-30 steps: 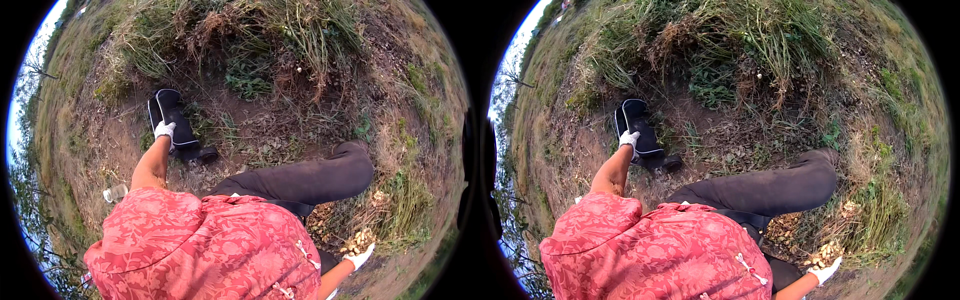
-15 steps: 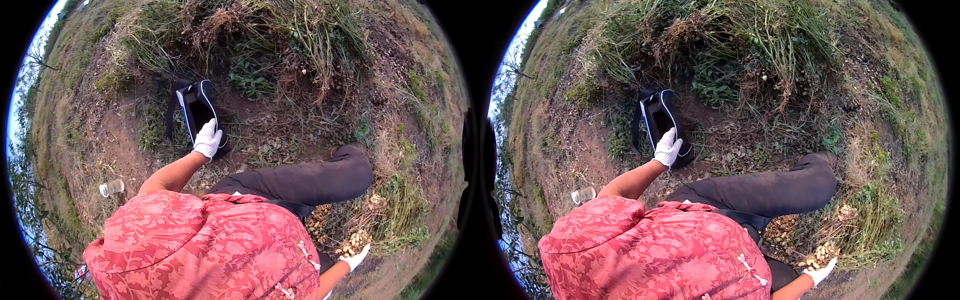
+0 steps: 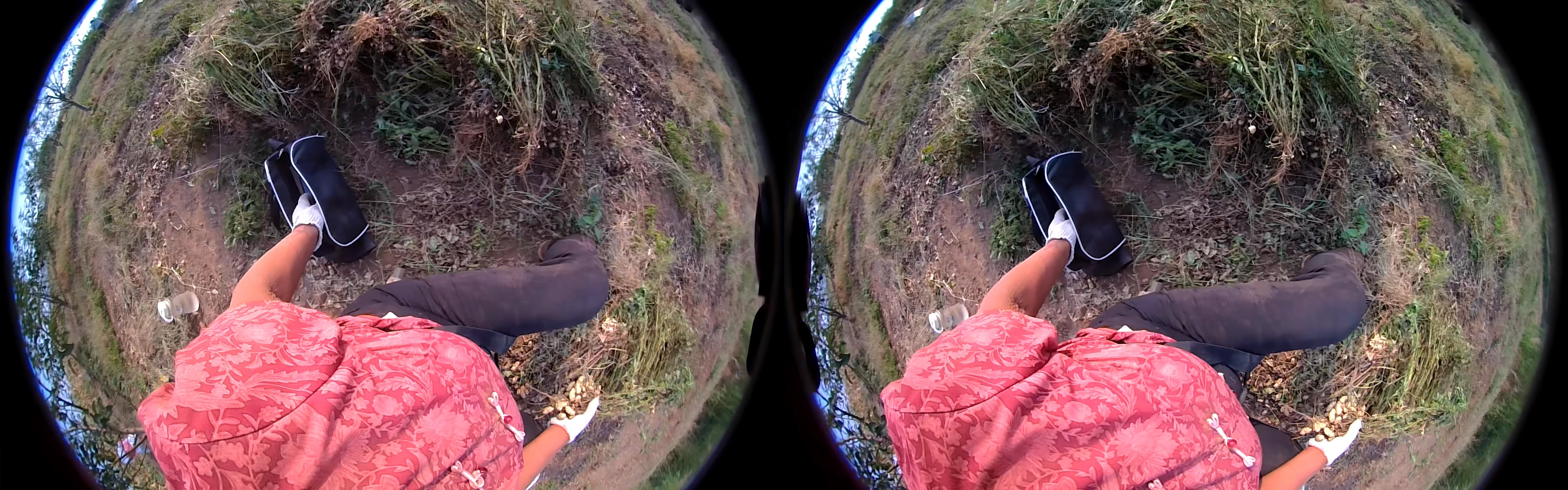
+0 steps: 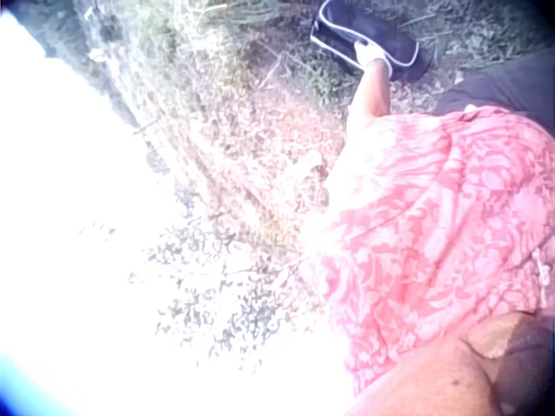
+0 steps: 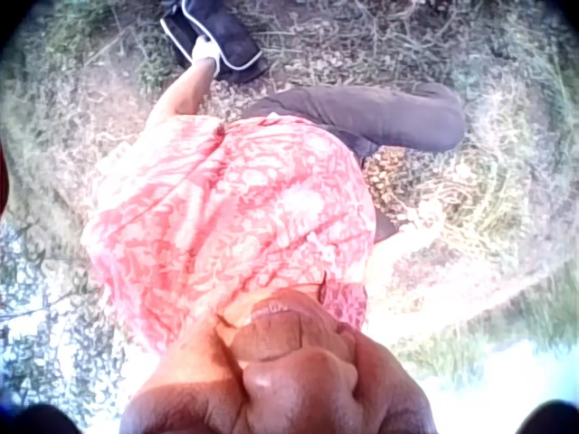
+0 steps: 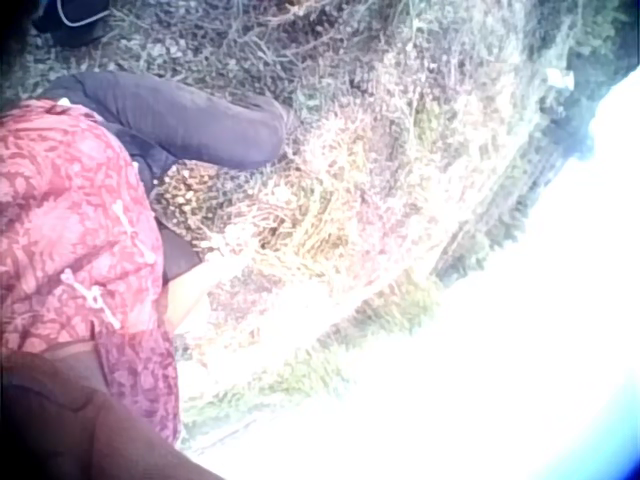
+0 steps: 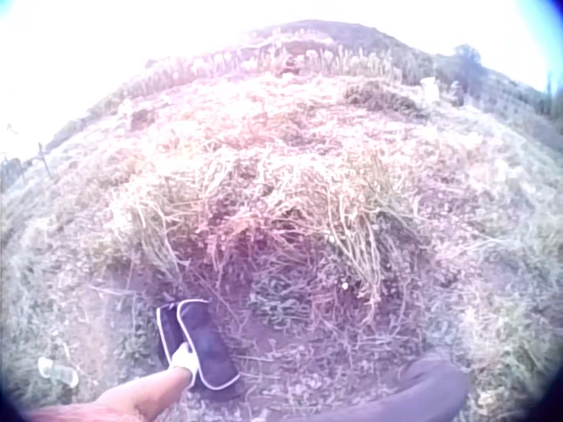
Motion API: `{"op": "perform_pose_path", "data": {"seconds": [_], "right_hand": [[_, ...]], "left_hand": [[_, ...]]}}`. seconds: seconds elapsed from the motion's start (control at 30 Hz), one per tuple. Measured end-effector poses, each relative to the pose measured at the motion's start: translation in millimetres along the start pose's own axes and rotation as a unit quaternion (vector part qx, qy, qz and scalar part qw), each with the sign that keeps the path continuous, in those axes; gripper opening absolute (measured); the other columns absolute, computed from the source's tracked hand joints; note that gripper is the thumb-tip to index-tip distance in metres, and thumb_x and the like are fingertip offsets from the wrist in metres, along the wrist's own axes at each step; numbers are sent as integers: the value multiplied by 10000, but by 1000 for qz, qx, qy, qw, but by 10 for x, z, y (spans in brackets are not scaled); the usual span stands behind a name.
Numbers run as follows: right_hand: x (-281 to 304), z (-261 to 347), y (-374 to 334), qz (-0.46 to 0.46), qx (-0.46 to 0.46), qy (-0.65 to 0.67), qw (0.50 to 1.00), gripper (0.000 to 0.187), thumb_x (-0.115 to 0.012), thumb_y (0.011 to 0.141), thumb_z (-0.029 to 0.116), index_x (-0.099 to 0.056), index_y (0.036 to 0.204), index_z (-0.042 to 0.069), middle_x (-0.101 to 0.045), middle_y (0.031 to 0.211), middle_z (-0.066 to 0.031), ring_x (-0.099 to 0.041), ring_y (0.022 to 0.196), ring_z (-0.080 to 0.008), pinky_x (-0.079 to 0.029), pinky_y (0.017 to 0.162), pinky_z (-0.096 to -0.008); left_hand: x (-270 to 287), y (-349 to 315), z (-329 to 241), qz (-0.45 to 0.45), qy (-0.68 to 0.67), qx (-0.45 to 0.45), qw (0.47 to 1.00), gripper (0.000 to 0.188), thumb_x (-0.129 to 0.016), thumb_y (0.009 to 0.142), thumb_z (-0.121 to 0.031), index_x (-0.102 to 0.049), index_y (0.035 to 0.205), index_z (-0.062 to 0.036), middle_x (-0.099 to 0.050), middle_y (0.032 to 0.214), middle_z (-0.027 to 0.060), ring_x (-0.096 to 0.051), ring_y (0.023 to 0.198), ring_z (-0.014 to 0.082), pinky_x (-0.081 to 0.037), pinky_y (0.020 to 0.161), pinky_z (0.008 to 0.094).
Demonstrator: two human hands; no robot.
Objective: The person sits on the ground and pulls peanuts from uprooted peanut plants by hand. The harvested peanuts are placed into a white bucket nearby.
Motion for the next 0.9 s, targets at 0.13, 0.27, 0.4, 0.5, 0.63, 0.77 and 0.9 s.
{"op": "perform_pose_path", "data": {"seconds": [0.13,0.27,0.4,0.5,0.63,0.77,0.9], "right_hand": [[77,-20,11,-11,6,1,1000,613,-640,843,453,-524,1327,95,-557,1330,-75,-558,1165,-293,-430,987,-451],[136,-9,-137,-19,9,14,1000,602,-623,862,447,-516,1334,89,-553,1335,-75,-554,1169,-292,-421,1003,-444],[9,-7,-162,13,1,14,1000,575,-601,880,427,-507,1331,83,-552,1324,-92,-560,1159,-284,-428,998,-438],[-11,-11,-167,17,4,11,1000,548,-579,898,407,-503,1329,78,-545,1329,-98,-561,1159,-284,-429,999,-437],[-3,-34,-185,9,3,13,1000,518,-570,905,394,-520,1314,80,-556,1317,-98,-561,1162,-278,-431,997,-434],[-2,-49,-241,35,2,39,999,464,-527,929,387,-554,1269,72,-608,1233,-92,-607,1075,-266,-480,935,-412],[-31,2,-264,78,7,100,992,413,-490,950,358,-577,1203,43,-648,1135,-140,-652,960,-286,-541,833,-413]], "left_hand": [[-426,437,198,0,94,-92,991,386,-592,879,-372,-609,1147,-94,-641,1104,209,-592,1059,411,-481,878,429],[-656,-400,-860,-24,190,-66,979,407,-581,857,-295,-550,1211,-95,-524,1218,218,-547,1078,439,-459,928,469],[-666,-383,-646,-74,40,41,996,523,-620,833,-291,-501,1275,-37,-592,1177,222,-589,1059,402,-466,919,419],[-654,-278,-473,-27,-30,138,990,593,-654,817,-379,-514,1260,-11,-648,1093,217,-622,1036,350,-464,896,379],[-632,-76,-358,19,61,117,991,557,-656,803,-419,-576,1213,-51,-626,1161,217,-584,1117,364,-452,936,383],[-741,210,-223,19,117,117,986,506,-651,812,-368,-564,1214,-73,-610,1191,211,-573,1149,355,-448,947,391],[-987,209,-420,203,619,-220,726,356,-501,915,-295,-606,1182,-85,-616,1214,131,-567,1127,302,-434,944,374]]}}
Point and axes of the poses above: each hand's wrist, its own y-axis towards the middle knuckle, its own x-axis out of the back of the hand, z = x × y, the point moved 2 cm from there along y, towards the middle knuckle
